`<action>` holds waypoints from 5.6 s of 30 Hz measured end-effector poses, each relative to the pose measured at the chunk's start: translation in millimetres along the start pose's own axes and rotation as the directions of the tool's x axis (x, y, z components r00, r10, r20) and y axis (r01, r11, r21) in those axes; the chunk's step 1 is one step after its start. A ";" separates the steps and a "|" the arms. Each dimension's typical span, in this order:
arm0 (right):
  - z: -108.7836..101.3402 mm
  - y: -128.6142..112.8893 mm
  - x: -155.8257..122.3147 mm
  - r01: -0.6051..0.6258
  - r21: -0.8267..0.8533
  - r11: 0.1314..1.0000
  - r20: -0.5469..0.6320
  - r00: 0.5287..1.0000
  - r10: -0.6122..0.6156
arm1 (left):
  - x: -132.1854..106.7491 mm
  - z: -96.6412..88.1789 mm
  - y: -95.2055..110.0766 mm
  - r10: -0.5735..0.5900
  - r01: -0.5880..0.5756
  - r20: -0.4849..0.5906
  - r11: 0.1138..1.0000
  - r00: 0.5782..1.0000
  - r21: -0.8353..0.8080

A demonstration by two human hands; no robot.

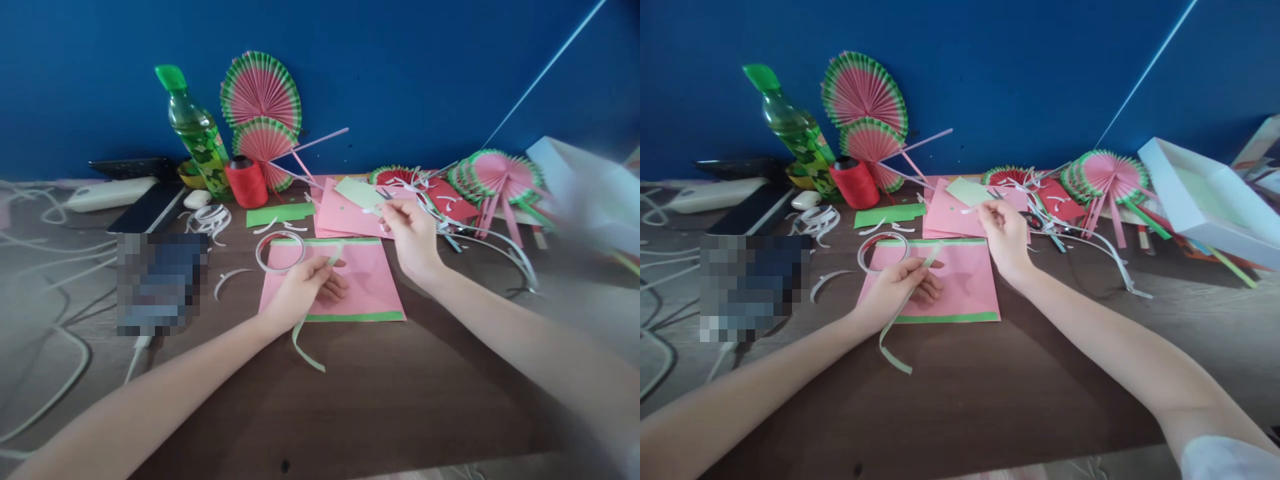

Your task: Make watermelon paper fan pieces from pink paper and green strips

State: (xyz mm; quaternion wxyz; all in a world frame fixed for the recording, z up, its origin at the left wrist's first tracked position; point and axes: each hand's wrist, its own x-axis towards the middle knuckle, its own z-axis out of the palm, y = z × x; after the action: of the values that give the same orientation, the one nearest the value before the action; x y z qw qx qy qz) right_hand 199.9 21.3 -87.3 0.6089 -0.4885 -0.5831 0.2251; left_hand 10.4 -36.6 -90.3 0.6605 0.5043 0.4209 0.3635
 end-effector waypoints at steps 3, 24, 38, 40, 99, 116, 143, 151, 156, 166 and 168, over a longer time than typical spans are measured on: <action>-7.7 11.2 20.0 -0.084 0.075 0.994 -0.137 0.986 0.094 | -0.1 -0.6 1.0 0.018 -0.018 0.000 1.000 1.000 -0.020; 12.4 -21.1 -23.5 -0.092 0.095 0.991 0.581 0.813 0.020 | 0.3 -1.1 3.7 0.021 -0.021 0.025 1.000 0.999 0.011; 10.7 -12.4 -18.1 -0.084 0.148 0.985 0.238 0.970 0.047 | -3.5 -0.7 5.6 -0.039 0.022 0.172 0.995 0.984 0.098; 10.3 -8.2 -15.3 -0.092 0.157 0.983 0.228 0.972 0.055 | -4.7 0.6 7.4 -0.053 0.035 0.187 0.995 0.981 0.097; 5.7 -20.5 -36.0 0.555 0.025 0.831 0.551 0.686 -0.475 | -10.5 2.1 1.4 0.283 -0.235 -0.018 0.828 0.959 0.509; 5.1 -22.7 -34.2 0.517 0.036 0.855 0.556 0.701 -0.447 | -10.7 2.0 0.5 0.279 -0.237 -0.019 0.850 0.960 0.470; -46.2 60.9 48.0 -0.055 -0.440 0.896 -0.260 0.963 -0.069 | -4.3 -2.5 1.6 0.204 -0.196 -0.093 0.977 0.975 0.089; -37.7 39.2 41.5 0.048 -0.388 0.920 -0.215 0.966 -0.141 | -1.2 -5.1 -0.4 0.227 -0.227 -0.026 0.974 0.974 0.004; -16.2 2.4 15.5 0.145 -0.179 0.973 0.088 0.987 -0.131 | -1.0 -6.0 -0.3 0.256 -0.256 0.004 0.966 0.967 -0.023; 14.8 -34.9 -37.9 0.126 -0.033 0.992 0.586 0.806 -0.083 | -4.3 -0.6 -0.9 0.253 -0.256 0.092 0.966 0.963 0.023; 16.5 -34.8 -40.4 0.114 -0.022 0.993 0.540 0.837 -0.084 | -5.3 0.7 0.2 0.251 -0.254 0.129 0.967 0.959 0.011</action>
State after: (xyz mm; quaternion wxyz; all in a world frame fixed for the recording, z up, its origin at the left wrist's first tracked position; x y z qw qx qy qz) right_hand 165.4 -22.0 -79.9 0.4182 -0.3911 -0.7607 0.3056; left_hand 9.0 -41.5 -89.0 0.6271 0.5849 0.3154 0.4064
